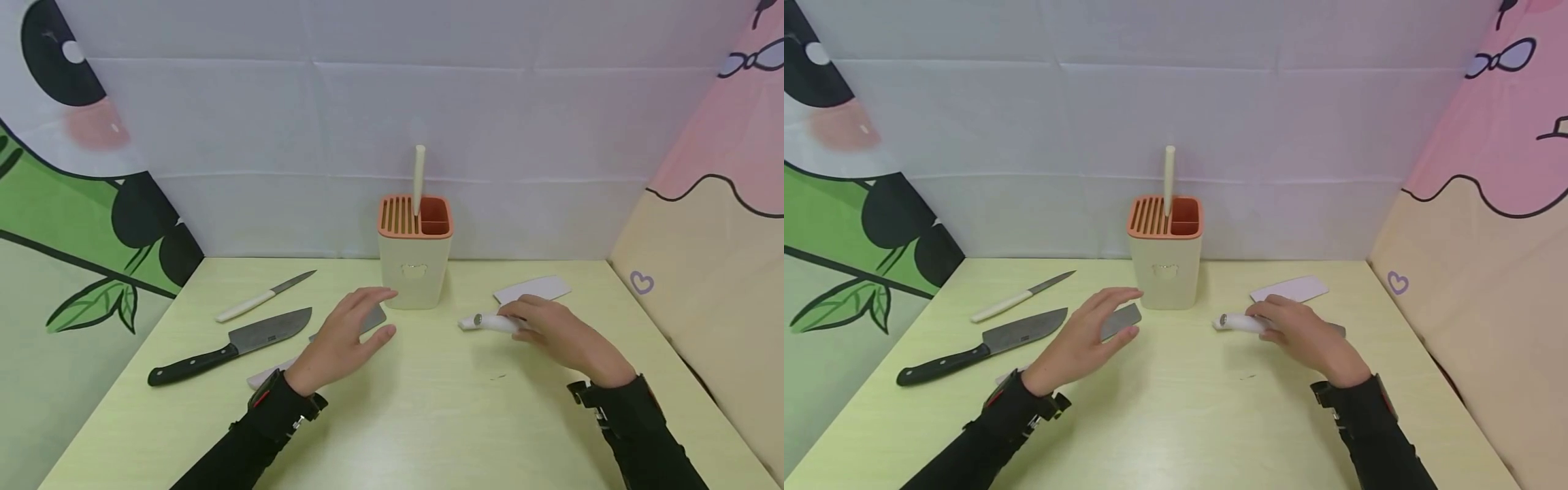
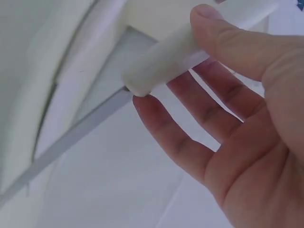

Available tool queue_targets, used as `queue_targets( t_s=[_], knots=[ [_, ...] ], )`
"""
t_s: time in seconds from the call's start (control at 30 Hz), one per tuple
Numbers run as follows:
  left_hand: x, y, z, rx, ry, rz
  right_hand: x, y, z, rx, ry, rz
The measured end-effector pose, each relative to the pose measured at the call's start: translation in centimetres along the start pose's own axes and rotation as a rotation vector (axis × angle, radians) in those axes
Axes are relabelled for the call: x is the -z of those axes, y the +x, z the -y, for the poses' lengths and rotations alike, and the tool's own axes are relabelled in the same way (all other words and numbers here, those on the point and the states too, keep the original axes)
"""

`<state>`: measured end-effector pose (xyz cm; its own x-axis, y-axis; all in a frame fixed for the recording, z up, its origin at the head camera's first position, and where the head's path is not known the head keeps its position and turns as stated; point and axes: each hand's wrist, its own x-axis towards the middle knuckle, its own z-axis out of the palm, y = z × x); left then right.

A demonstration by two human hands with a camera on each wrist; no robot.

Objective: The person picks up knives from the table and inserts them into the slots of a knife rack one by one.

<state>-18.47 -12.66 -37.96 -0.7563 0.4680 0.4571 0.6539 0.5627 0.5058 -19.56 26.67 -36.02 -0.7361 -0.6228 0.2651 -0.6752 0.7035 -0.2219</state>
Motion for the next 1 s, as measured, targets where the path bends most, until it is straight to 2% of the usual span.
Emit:
queue_targets(
  t_s=[0.17, 0.4, 0.67, 1.0],
  knots=[
    [0.4, 0.4, -0.1, -0.019, 0.004, -0.035, 1.7, 0.7, 2.1, 0.061, 0.081, -0.094],
    [1.2, 0.9, -0.5, -0.013, -0.002, -0.059, 3.8, 1.9, 4.6, 0.139, 0.161, -0.207],
    [1.9, 1.3, -0.7, -0.005, -0.029, -0.081, 4.7, 3.4, 6.7, 0.097, 0.317, -0.285],
    [2.2, 2.2, -1.1, -0.060, -0.049, -0.122, 4.5, 5.3, 9.1, 0.023, 0.446, -0.331]
  ],
)
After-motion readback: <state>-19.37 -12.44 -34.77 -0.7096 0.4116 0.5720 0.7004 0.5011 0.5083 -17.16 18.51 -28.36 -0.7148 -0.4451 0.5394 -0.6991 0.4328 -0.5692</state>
